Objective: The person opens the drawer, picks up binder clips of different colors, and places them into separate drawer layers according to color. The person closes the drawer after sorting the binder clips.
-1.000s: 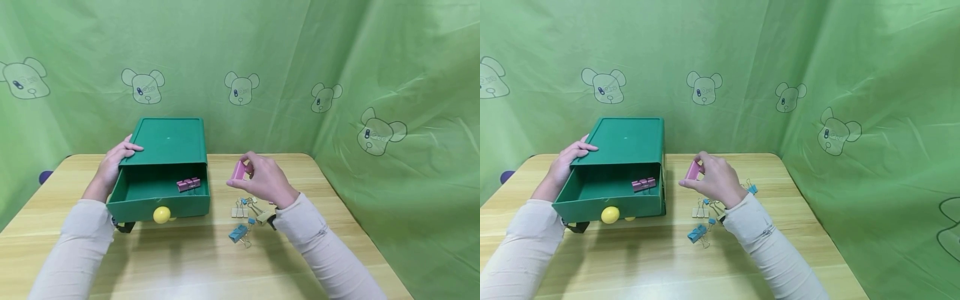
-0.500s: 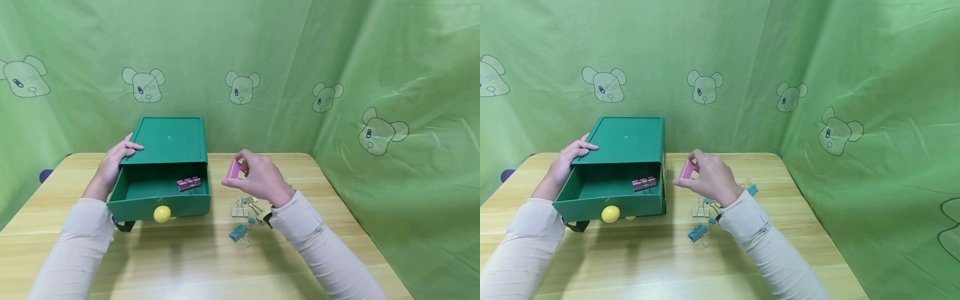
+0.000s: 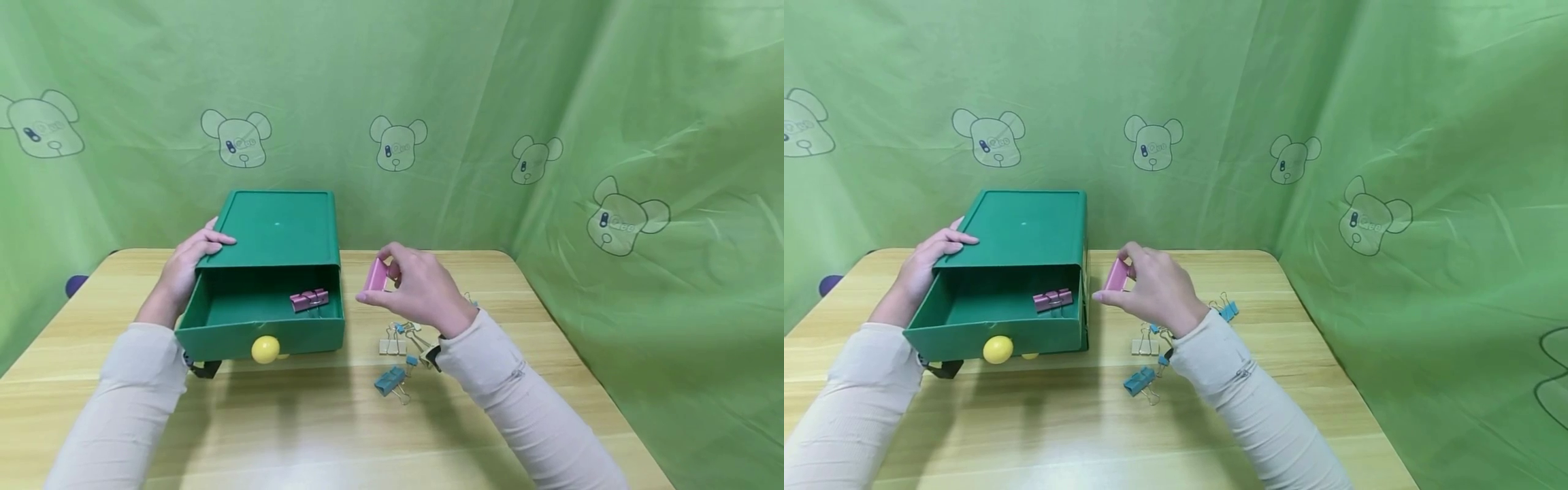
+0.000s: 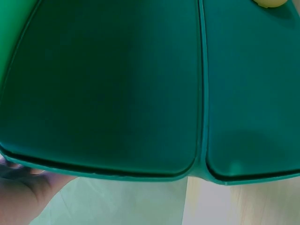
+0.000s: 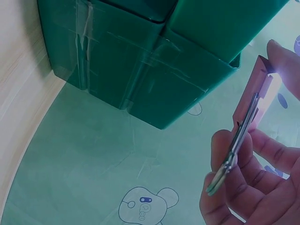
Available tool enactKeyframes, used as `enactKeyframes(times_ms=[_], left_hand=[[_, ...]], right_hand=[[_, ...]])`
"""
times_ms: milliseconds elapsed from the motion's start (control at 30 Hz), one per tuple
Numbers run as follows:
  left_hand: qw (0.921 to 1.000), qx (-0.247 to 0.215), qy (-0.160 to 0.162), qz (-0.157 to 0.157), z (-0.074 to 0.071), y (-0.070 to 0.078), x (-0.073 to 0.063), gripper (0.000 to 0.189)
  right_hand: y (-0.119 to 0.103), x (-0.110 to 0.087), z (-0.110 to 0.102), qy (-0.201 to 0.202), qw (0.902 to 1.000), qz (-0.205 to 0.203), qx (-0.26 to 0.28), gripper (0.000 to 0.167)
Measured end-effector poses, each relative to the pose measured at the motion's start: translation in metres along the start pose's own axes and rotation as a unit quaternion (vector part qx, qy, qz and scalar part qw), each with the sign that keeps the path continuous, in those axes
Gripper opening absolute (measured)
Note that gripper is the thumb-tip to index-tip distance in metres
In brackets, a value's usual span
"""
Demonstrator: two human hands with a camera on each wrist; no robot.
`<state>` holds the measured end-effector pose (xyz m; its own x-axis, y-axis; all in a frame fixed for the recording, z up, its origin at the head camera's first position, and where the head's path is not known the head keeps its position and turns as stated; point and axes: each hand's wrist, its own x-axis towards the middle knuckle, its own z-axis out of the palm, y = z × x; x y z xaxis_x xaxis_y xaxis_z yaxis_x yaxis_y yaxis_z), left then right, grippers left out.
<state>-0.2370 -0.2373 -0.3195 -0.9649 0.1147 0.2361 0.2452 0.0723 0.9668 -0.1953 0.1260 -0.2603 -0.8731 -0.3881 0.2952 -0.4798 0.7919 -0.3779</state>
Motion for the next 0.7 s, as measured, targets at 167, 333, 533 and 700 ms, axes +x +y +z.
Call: enactKeyframes(times_ms=[167, 333, 533, 700], left_hand=[[1.0000, 0.000, -0.001, -0.001, -0.001, 0.000, 0.000, 0.039], [1.0000, 0.002, -0.001, -0.002, 0.000, 0.001, 0.000, 0.039], [0.9999, 0.008, -0.001, -0.007, 0.000, 0.000, 0.000, 0.039], [0.9999, 0.009, 0.000, -0.006, 0.000, -0.001, 0.000, 0.038]], right_hand=[[-0.004, 0.001, -0.002, -0.001, 1.0000, -0.005, -0.001, 0.060], [-0.008, 0.002, -0.003, -0.001, 1.0000, -0.009, -0.004, 0.061], [-0.011, 0.002, -0.003, -0.007, 0.9999, -0.011, 0.000, 0.061], [-0.015, 0.003, -0.004, -0.007, 0.9999, -0.013, -0.001, 0.062]])
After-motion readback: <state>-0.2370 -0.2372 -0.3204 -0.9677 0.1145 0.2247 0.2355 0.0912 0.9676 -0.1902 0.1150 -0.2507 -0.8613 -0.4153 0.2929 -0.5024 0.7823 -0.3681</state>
